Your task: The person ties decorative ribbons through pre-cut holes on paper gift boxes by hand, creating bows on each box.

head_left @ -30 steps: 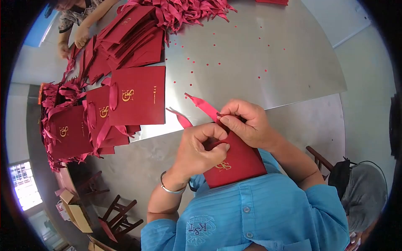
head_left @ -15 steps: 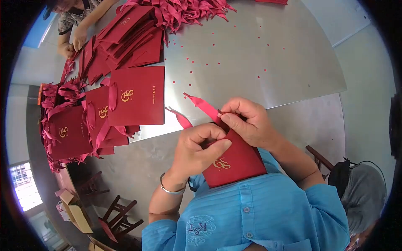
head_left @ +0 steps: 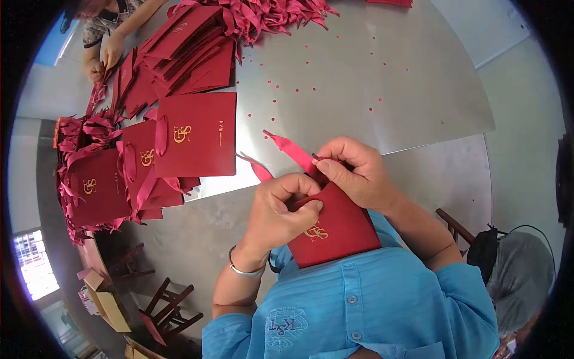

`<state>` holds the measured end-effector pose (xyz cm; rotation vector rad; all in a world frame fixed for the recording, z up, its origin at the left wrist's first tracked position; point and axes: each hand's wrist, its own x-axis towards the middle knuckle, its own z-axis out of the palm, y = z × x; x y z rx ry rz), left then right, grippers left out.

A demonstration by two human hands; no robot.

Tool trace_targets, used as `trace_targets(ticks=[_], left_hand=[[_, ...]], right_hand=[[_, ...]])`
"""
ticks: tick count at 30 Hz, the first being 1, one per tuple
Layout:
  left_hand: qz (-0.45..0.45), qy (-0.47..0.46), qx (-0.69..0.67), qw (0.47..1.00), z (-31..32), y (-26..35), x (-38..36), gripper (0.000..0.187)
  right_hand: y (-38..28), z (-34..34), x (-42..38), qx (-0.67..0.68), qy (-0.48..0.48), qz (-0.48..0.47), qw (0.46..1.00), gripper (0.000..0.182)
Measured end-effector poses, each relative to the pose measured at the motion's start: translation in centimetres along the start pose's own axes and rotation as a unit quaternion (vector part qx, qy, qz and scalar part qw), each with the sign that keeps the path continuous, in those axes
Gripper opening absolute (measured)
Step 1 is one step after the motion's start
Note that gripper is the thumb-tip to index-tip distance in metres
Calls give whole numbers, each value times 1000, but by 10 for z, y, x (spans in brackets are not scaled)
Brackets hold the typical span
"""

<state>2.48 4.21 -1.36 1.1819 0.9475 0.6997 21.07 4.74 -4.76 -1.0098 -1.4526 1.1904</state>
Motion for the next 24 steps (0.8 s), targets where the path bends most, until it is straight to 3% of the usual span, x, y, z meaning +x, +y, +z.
trace_targets(ticks=[17, 24], left_hand=[[30, -15, -4, 999, -1, -2, 0, 9], [70, 36, 53, 995, 4, -6, 1, 7]], right_hand=[[4, 5, 3, -15, 3, -31, 999, 7], [1, 5, 2, -24, 13, -27, 999, 6]])
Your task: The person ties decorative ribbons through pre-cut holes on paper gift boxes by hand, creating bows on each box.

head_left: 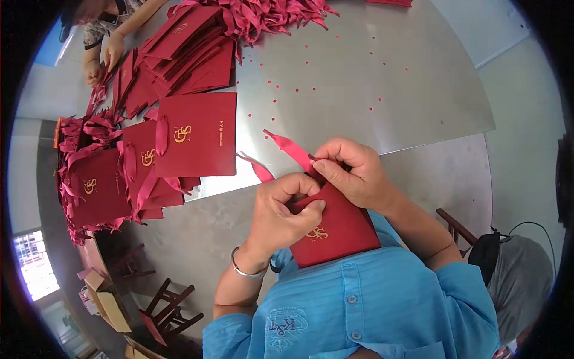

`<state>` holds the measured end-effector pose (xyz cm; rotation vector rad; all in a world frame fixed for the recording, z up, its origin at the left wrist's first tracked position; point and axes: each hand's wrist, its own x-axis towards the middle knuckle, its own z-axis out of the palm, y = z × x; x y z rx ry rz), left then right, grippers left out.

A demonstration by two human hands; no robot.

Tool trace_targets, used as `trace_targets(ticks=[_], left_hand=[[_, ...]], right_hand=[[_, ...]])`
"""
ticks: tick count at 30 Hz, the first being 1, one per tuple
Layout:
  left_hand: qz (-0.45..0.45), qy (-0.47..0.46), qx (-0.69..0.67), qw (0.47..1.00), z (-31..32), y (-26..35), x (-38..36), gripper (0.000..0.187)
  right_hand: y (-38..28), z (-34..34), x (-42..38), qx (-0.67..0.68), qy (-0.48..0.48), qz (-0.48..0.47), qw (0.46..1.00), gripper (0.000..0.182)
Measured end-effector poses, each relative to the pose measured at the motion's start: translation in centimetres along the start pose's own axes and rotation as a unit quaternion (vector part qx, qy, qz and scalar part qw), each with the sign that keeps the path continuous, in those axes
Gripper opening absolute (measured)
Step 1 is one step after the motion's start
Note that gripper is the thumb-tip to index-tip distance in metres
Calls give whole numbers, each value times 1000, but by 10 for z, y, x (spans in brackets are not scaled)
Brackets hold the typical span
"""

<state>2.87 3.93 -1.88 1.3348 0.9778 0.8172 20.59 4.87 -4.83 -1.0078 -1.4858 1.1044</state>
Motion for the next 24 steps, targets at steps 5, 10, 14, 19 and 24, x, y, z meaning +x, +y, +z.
trace_targets(ticks=[5, 10, 14, 19, 24], left_hand=[[12, -3, 8, 1000, -2, 1, 0, 8], [-79, -104, -112, 985, -16, 6, 0, 11], [-84, -118, -149, 978, -18, 6, 1, 13], [-77, -129, -146, 978, -14, 1, 3, 15], [-57, -140, -172, 973, -11, -8, 6, 16]], right_hand=[[2, -1, -1, 6, -2, 3, 1000, 6], [-1, -3, -2, 50, -10, 33, 998, 7], [0, -1, -1, 42, -23, 26, 999, 7], [1, 4, -1, -1, -34, 3, 999, 6], [3, 4, -2, -19, -21, -17, 999, 3]])
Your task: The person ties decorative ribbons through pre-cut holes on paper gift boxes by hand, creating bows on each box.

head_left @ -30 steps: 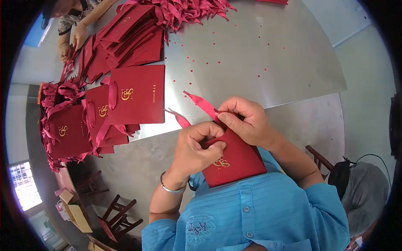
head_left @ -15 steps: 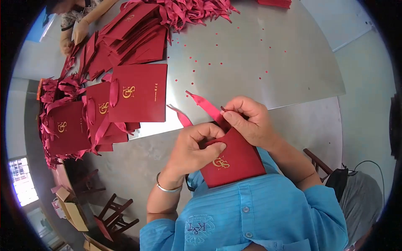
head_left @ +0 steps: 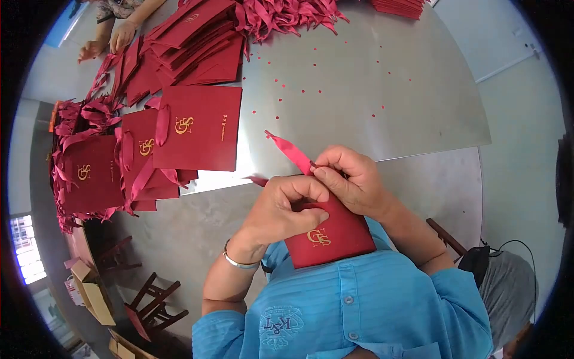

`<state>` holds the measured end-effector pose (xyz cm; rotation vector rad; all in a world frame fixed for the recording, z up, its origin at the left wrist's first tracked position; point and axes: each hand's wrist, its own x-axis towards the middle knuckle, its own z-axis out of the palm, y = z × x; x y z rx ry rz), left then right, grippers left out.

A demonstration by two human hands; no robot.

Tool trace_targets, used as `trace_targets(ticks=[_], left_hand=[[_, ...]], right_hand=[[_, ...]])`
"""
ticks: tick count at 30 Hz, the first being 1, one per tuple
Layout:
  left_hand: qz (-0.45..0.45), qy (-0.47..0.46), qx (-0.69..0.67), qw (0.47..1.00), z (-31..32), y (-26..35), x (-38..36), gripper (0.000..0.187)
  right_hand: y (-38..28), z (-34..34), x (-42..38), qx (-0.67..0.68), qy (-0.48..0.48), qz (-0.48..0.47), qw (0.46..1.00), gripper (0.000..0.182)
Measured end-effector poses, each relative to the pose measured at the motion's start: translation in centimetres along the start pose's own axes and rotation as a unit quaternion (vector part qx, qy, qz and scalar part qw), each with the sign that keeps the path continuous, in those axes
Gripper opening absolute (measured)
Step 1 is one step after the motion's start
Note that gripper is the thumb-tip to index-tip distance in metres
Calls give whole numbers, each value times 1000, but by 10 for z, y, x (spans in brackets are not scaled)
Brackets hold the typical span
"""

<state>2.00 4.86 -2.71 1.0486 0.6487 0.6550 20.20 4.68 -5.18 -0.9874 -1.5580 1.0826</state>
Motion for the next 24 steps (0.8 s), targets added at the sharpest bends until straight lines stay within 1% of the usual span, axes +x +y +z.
trace_targets(ticks=[7, 11, 14, 16, 17, 20, 22, 24], left_hand=[[6, 9, 22, 1000, 0, 0, 1, 14], [9, 2, 11, 1000, 1, 0, 0, 13], [24, -2, 32, 999, 0, -1, 0, 14], [22, 9, -12, 1000, 2, -1, 0, 12], [20, 5, -9, 1000, 2, 0, 0, 12], [28, 10, 8, 1000, 5, 1, -1, 9], [57, 38, 67, 995, 5, -4, -1, 9], [48, 38, 89, 994, 2, -11, -1, 10]], right_hand=[[-1, 0, 1, -20, 14, -16, 1000, 3], [-1, 1, 0, -25, 16, -17, 999, 4], [-2, 1, 0, -26, 20, -18, 999, 6], [-2, 0, 2, -27, 24, -14, 999, 6], [-2, 0, 2, -34, 23, -23, 999, 7], [-6, -3, 3, -56, 29, -30, 998, 8], [-7, -4, 2, -71, 36, -28, 996, 8], [-6, -4, 2, -88, 35, -30, 995, 9]])
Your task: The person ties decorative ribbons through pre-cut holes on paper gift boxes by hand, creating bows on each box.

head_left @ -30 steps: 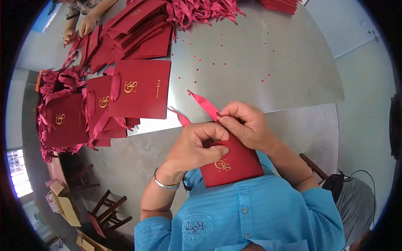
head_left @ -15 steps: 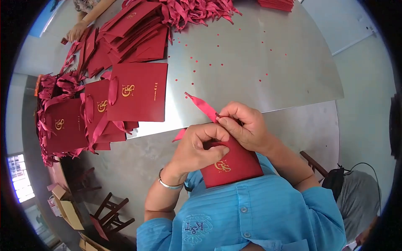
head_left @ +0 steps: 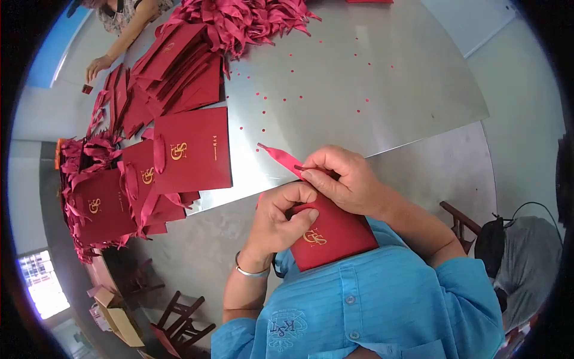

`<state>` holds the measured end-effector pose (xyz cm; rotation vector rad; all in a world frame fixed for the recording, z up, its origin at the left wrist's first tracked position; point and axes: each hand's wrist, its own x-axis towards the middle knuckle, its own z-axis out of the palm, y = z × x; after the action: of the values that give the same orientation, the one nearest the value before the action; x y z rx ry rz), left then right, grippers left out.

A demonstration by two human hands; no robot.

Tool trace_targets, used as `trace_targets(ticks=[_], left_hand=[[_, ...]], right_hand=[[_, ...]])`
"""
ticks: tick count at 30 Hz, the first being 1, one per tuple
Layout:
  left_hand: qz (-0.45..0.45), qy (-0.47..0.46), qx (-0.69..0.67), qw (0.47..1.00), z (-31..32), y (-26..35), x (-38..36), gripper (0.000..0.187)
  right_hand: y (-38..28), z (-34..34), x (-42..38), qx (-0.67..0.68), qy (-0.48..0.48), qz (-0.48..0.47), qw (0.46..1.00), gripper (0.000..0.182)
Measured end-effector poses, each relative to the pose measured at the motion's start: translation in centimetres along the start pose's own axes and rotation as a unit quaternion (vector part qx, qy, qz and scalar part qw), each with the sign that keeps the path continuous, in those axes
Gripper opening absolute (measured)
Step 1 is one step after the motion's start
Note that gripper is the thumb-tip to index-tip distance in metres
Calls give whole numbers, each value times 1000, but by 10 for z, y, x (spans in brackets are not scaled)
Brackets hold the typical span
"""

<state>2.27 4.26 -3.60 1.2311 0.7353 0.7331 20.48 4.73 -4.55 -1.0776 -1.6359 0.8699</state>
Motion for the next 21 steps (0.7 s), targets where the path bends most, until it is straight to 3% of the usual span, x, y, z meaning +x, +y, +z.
trace_targets(ticks=[7, 21], left_hand=[[-22, 47, 53, 997, 4, 2, -1, 8], [14, 75, 88, 993, 9, 13, -4, 13]], right_hand=[[-3, 0, 0, -42, 7, -38, 998, 9], [-3, 3, -1, 27, 17, -13, 999, 6]])
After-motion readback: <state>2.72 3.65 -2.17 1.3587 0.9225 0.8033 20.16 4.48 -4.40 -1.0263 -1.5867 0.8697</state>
